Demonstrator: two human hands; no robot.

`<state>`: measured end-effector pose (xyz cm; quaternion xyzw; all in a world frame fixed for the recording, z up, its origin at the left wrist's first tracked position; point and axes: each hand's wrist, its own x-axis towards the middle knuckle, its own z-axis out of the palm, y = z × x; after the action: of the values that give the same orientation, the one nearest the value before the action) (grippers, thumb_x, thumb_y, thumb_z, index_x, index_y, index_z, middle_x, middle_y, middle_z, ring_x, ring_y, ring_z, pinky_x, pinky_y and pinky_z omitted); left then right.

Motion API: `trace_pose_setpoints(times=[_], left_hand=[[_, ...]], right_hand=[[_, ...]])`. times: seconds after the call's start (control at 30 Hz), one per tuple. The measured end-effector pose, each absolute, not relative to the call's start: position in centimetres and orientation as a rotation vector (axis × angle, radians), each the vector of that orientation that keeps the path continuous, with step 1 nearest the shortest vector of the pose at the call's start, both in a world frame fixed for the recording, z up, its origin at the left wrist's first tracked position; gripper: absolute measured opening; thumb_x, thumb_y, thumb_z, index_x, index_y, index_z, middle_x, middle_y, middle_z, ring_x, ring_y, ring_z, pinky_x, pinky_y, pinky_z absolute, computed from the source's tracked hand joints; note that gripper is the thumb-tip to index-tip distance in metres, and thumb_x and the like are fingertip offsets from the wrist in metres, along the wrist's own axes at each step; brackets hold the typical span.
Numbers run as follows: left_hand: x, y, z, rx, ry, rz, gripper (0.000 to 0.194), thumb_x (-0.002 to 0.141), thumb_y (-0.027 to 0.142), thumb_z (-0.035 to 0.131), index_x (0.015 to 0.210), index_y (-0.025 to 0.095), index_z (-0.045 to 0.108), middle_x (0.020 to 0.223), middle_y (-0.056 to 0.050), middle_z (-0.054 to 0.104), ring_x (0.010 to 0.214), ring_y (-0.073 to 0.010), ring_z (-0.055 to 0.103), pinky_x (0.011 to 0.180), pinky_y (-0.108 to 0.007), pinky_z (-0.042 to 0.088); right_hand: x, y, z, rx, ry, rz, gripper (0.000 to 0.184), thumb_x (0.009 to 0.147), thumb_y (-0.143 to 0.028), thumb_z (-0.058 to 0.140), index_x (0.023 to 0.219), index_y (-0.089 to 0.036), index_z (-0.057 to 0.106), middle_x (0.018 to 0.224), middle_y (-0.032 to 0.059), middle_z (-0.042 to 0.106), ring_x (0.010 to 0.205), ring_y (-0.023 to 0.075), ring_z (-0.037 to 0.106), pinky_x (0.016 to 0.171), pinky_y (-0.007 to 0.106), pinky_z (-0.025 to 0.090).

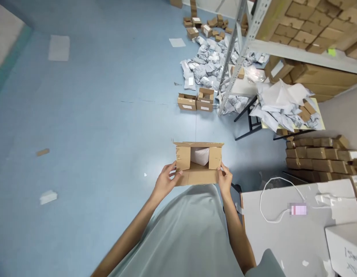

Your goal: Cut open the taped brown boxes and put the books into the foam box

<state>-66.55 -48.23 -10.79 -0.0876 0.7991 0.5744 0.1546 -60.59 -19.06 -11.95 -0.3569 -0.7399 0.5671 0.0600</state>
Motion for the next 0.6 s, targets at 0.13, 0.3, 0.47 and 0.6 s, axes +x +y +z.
trace_pose_setpoints(times=[0.13, 0.3, 0.47, 0.6], left_hand=[[-77.6, -51.8, -10.0, -0.399, 2.308, 1.651, 0.059, 0.095, 0.051, 0.072, 0.147, 0.025, 0.077, 0.136, -0.012, 0.068, 0.127, -0.0308, 0.078, 0.111, -0.053, 0.071], [-89.7, -56.1, -9.6, -0.629, 2.369, 1.564, 0.059, 0.095, 0.048, 0.073, 0.147, 0.021, 0.076, 0.139, -0.014, 0.068, 0.128, -0.0326, 0.078, 0.113, -0.055, 0.07], [-100.0, -61.7, -11.6, -0.85, 2.405, 1.497, 0.061, 0.097, 0.044, 0.076, 0.154, 0.021, 0.072, 0.141, -0.016, 0.065, 0.134, -0.034, 0.076, 0.117, -0.054, 0.068], [-109.4, -68.1, -14.7, -0.933, 2.325, 1.487, 0.062, 0.097, 0.04, 0.076, 0.156, 0.02, 0.071, 0.147, -0.017, 0.065, 0.133, -0.0333, 0.077, 0.116, -0.051, 0.069]], right_hand=[[-74.1, -21.9, -11.8, -1.022, -2.261, 1.902, 0.065, 0.085, -0.067, 0.082, 0.128, -0.019, 0.091, 0.146, 0.0185, 0.084, 0.134, 0.0398, 0.08, 0.117, 0.057, 0.064], [-90.3, -25.6, -12.7, -0.771, -2.441, 2.001, 0.055, 0.089, -0.057, 0.078, 0.128, -0.02, 0.088, 0.142, 0.0159, 0.086, 0.133, 0.0356, 0.079, 0.113, 0.05, 0.065], [-105.1, -31.5, -16.0, -0.605, -2.67, 2.024, 0.042, 0.098, -0.045, 0.069, 0.129, -0.021, 0.084, 0.14, 0.0141, 0.085, 0.118, 0.0296, 0.081, 0.107, 0.044, 0.066], [-115.2, -38.1, -19.2, -0.611, -2.769, 2.015, 0.039, 0.101, -0.038, 0.068, 0.134, -0.021, 0.08, 0.145, 0.0135, 0.083, 0.098, 0.024, 0.081, 0.104, 0.044, 0.067]])
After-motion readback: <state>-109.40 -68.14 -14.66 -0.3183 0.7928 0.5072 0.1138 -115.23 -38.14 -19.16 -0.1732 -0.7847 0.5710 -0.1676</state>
